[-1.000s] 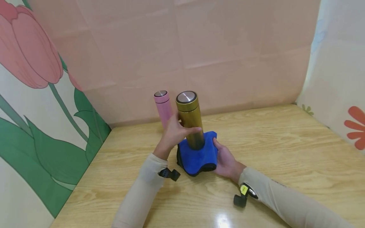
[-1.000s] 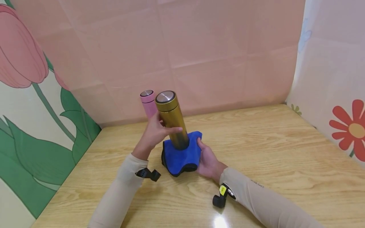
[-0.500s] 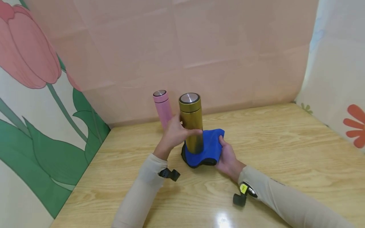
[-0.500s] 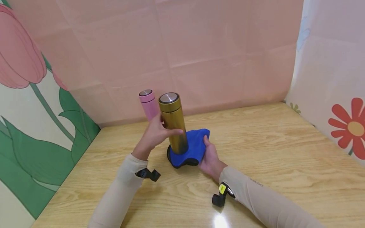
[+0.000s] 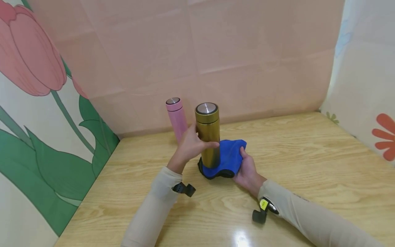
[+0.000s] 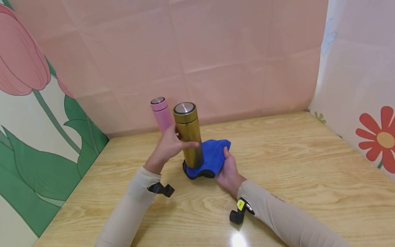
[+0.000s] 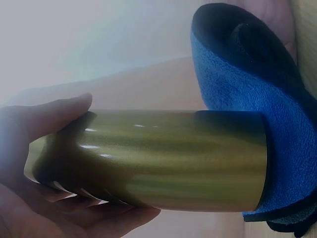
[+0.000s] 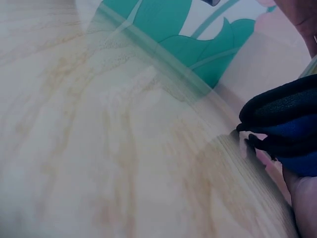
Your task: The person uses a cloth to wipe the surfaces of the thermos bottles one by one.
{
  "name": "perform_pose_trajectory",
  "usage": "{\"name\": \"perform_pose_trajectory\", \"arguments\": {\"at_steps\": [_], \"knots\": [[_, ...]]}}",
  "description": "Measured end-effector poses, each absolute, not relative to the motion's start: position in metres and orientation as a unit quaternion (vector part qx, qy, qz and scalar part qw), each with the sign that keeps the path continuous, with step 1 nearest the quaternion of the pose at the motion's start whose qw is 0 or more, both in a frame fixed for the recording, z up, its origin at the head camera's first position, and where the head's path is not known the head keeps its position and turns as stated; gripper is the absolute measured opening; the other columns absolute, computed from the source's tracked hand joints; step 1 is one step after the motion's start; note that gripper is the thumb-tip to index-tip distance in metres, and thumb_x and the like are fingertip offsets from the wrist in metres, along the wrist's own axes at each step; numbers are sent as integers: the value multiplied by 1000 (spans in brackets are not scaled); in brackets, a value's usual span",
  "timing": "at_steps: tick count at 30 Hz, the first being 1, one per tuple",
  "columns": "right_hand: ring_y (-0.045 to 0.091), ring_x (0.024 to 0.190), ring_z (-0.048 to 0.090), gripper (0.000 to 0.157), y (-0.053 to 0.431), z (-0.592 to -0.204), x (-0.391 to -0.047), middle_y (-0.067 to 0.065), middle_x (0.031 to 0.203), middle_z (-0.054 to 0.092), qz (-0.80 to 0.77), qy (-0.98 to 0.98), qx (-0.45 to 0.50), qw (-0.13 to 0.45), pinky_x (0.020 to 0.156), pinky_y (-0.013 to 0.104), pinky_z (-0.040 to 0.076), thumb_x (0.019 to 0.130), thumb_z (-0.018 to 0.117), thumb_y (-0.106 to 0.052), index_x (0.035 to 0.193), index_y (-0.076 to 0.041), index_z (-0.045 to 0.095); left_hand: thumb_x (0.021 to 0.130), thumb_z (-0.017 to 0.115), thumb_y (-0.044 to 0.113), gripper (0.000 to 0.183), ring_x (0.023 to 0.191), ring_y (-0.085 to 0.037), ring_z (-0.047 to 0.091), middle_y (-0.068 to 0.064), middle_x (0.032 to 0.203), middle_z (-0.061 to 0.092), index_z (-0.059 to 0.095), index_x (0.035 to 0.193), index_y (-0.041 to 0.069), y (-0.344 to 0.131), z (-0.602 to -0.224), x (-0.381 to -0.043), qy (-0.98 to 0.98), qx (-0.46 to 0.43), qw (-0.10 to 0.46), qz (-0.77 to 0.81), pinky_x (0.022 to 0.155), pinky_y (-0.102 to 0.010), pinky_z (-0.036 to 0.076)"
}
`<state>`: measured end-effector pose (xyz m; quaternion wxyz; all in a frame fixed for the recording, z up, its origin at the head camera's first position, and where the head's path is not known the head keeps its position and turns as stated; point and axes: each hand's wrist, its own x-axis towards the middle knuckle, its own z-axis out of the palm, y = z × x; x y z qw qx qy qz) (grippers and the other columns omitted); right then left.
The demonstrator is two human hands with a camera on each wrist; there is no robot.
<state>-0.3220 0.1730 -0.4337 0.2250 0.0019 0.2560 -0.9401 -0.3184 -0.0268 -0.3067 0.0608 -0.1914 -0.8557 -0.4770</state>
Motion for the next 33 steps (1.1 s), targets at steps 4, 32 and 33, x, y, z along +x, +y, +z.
{"name": "perform_pose_trajectory", "arguments": {"at_steps": [4, 32, 33], "knots": [[9, 117, 59, 55, 173, -434, -321, -9, 127, 64, -932, 272, -9, 240, 102, 29, 48, 104, 23, -57, 152, -32, 23, 72, 90, 29, 82, 120, -26, 62, -7, 133, 60, 44, 139, 16, -25, -307, -319, -859, -187, 63, -473, 103, -46, 50], [17, 125, 59, 57, 174, -438, -319, -2, 130, 65, -854, 270, -168, 411, 106, 37, 47, 105, 17, -57, 132, -21, 53, 72, 90, 35, 83, 117, -27, 63, -7, 131, 61, 45, 138, 16, -26, -307, -319, -873, -170, 79, -451, 102, -48, 51], [17, 125, 58, 58, 173, -438, -320, -2, 130, 65, -855, 269, -168, 411, 106, 37, 47, 105, 16, -57, 131, -21, 53, 72, 89, 36, 83, 117, -27, 62, -7, 132, 61, 45, 139, 16, -26, -307, -319, -874, -170, 78, -449, 102, -48, 51]]}}
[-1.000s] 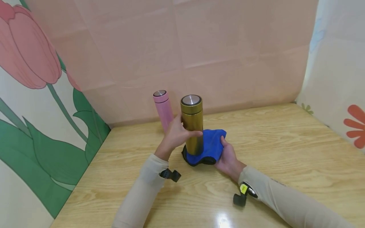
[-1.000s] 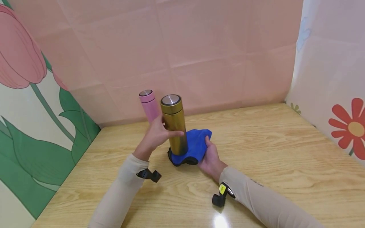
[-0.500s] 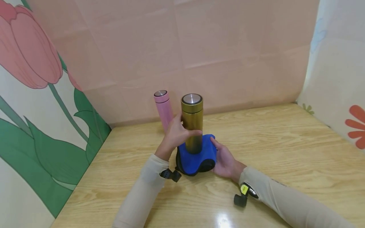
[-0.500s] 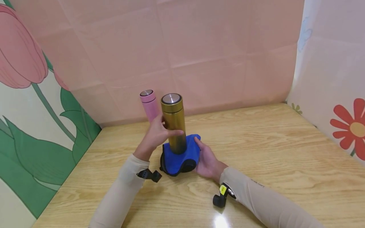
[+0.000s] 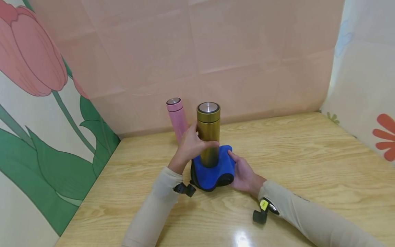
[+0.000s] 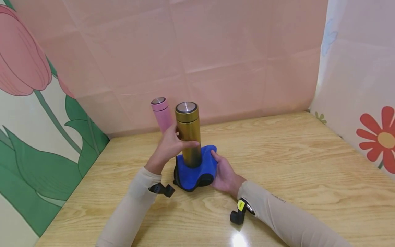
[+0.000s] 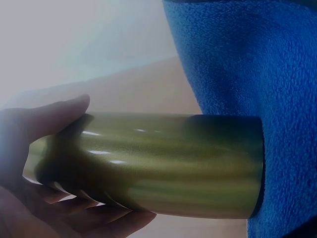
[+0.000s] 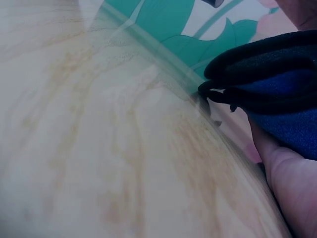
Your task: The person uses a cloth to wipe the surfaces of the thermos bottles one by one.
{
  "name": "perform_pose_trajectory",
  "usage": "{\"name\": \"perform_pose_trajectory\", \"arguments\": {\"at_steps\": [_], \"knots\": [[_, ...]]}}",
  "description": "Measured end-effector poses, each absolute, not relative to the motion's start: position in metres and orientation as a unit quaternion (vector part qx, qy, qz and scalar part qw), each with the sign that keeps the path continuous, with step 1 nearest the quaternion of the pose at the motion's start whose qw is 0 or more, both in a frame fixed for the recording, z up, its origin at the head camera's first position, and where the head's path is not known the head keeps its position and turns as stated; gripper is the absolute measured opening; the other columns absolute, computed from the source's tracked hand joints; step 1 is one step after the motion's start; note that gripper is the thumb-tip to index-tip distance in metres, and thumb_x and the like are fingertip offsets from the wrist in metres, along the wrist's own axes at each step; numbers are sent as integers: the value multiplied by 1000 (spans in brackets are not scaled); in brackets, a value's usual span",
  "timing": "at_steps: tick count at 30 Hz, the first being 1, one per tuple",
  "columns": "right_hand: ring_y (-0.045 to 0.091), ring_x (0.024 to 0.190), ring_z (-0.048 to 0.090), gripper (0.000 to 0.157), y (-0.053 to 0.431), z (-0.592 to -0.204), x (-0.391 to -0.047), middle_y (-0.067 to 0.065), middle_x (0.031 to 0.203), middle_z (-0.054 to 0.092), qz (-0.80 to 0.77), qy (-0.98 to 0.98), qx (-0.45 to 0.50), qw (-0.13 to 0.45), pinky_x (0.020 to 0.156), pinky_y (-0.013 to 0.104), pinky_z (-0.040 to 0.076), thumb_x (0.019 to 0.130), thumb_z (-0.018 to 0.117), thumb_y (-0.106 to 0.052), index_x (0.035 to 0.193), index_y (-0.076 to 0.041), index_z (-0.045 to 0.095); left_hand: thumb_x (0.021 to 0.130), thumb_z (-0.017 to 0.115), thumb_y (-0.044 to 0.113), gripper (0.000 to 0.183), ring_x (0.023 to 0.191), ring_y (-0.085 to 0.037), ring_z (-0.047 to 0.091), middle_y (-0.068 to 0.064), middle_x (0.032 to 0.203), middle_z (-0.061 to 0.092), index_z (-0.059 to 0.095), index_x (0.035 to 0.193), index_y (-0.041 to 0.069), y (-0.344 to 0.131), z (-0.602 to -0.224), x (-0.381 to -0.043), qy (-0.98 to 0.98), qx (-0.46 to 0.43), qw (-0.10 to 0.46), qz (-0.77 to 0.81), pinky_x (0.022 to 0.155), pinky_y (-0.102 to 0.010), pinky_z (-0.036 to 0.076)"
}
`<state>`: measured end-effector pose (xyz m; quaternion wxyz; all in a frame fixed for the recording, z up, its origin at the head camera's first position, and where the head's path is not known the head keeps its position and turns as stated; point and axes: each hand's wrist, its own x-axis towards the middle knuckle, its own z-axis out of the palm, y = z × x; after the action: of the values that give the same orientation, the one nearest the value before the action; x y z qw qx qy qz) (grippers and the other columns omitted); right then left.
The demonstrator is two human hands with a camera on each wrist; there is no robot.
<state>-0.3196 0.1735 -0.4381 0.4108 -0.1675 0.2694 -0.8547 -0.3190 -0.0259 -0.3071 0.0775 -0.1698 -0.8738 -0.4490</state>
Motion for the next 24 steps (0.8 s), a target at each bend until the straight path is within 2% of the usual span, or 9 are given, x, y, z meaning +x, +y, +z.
{"name": "perform_pose_trajectory", "arguments": {"at_steps": [5, 10, 13, 20, 24], "knots": [[16, 122, 59, 55, 173, -437, -320, -3, 125, 66, -869, 274, -135, 389, 104, 37, 48, 106, 17, -55, 128, -21, 55, 72, 89, 36, 84, 119, -27, 61, -7, 133, 60, 44, 139, 17, -26, -305, -317, -875, -168, 72, -447, 103, -48, 50], [13, 119, 56, 43, 174, -435, -321, -6, 124, 65, -892, 281, -73, 347, 103, 33, 47, 106, 23, -52, 133, -24, 41, 72, 90, 33, 83, 120, -28, 61, -7, 134, 59, 43, 139, 17, -27, -303, -317, -870, -177, 75, -454, 103, -48, 50], [12, 118, 55, 41, 175, -435, -323, -7, 124, 65, -898, 277, -58, 337, 103, 31, 46, 106, 25, -52, 136, -26, 36, 73, 90, 30, 82, 121, -28, 61, -7, 135, 59, 43, 139, 17, -28, -304, -317, -867, -180, 74, -458, 103, -48, 50], [12, 115, 56, 38, 186, -433, -332, -7, 121, 65, -915, 262, -42, 305, 101, 31, 47, 106, 25, -51, 133, -27, 39, 71, 91, 31, 82, 119, -26, 63, -7, 132, 61, 45, 137, 15, -28, -304, -317, -867, -188, 77, -455, 102, -46, 52], [11, 109, 58, 36, 198, -435, -343, -8, 115, 67, -930, 244, -39, 273, 97, 29, 47, 106, 27, -49, 125, -27, 49, 70, 91, 29, 79, 119, -25, 63, -5, 130, 62, 47, 135, 16, -28, -305, -318, -865, -187, 71, -459, 102, -45, 52]]}}
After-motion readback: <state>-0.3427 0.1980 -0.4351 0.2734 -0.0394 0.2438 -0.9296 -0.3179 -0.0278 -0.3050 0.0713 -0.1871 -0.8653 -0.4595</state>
